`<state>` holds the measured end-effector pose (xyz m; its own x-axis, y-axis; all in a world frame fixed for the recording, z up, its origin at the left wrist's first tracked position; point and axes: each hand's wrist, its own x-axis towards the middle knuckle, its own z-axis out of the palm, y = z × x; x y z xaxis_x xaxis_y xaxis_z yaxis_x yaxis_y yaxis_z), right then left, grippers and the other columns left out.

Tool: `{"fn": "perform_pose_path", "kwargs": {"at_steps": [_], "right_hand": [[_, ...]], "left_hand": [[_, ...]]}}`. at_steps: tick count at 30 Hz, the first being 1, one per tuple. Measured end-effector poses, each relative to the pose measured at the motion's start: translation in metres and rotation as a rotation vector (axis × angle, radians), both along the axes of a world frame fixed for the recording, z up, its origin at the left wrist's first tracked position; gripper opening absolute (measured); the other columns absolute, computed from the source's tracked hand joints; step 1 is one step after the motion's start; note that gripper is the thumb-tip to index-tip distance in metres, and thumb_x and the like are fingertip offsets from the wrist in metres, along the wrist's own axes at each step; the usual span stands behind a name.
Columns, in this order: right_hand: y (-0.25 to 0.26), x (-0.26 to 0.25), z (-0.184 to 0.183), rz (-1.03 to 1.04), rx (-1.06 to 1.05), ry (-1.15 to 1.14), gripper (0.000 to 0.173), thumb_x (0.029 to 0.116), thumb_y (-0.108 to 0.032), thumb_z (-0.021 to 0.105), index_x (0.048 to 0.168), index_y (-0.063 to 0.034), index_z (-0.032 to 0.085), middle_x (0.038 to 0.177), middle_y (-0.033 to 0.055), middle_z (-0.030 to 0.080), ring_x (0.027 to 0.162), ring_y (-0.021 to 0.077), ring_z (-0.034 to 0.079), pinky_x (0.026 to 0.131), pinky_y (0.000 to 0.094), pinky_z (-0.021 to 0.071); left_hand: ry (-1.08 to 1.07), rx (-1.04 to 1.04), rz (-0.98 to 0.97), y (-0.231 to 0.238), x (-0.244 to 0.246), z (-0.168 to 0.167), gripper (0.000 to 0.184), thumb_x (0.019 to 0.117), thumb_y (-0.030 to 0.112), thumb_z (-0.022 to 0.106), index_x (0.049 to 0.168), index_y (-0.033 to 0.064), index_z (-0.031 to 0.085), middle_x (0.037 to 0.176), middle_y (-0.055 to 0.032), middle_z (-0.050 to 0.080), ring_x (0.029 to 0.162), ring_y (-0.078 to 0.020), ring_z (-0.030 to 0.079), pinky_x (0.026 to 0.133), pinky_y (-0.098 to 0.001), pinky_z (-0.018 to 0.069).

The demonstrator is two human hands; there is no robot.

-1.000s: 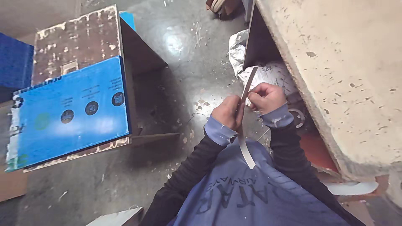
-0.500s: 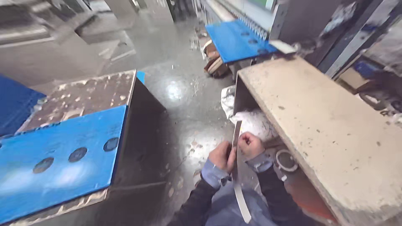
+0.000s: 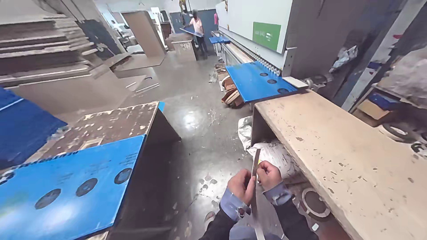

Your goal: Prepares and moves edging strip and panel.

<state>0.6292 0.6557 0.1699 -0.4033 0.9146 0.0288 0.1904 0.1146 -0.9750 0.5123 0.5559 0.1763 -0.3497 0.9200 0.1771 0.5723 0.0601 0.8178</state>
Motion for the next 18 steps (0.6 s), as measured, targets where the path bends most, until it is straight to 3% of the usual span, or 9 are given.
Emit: {"fn": "perform_pose_path", "kwargs": {"at_steps": [7,11,14,18], "right_hand": [[-0.003,-0.003,0.019,0.029,-0.223,0.130,0.013,0.0900,-0.009,0.053,0.086,-0.0020,0.062,0.057,0.0021,0.054,0.045,0.0121,0.052,0.046,0.0312,0.0485],[-0.004,-0.003,0.025,0.011,-0.171,0.169,0.014,0.0916,-0.009,0.052,0.084,-0.0023,0.062,0.056,0.0004,0.053,0.045,0.0109,0.051,0.046,0.0300,0.0471],[-0.011,-0.002,0.021,0.024,-0.043,0.206,0.013,0.0864,-0.012,0.052,0.076,-0.0078,0.059,0.055,-0.0032,0.052,0.044,0.0093,0.052,0.045,0.0299,0.0482],[-0.020,0.001,0.012,0.080,0.043,0.303,0.014,0.0846,-0.011,0.048,0.074,-0.0100,0.057,0.055,-0.0050,0.054,0.046,0.0068,0.053,0.045,0.0278,0.0478]], "left_hand": [[0.193,0.132,0.073,0.001,0.007,0.002,0.024,0.0973,0.027,0.060,0.096,0.0053,0.071,0.074,-0.0037,0.067,0.061,-0.0133,0.065,0.059,-0.0348,0.0588],[0.131,0.163,0.112,0.007,0.011,0.003,0.024,0.0968,0.025,0.060,0.095,0.0037,0.071,0.073,-0.0039,0.068,0.062,-0.0126,0.066,0.061,-0.0342,0.0591],[0.088,0.196,0.185,0.012,0.002,0.011,0.026,0.0981,0.023,0.060,0.098,-0.0009,0.071,0.074,-0.0066,0.069,0.062,-0.0141,0.067,0.061,-0.0356,0.0594],[-0.165,0.251,0.103,0.013,-0.026,0.029,0.019,0.0999,0.015,0.060,0.101,-0.0022,0.067,0.079,-0.0038,0.070,0.066,-0.0084,0.067,0.063,-0.0290,0.0598]]}}
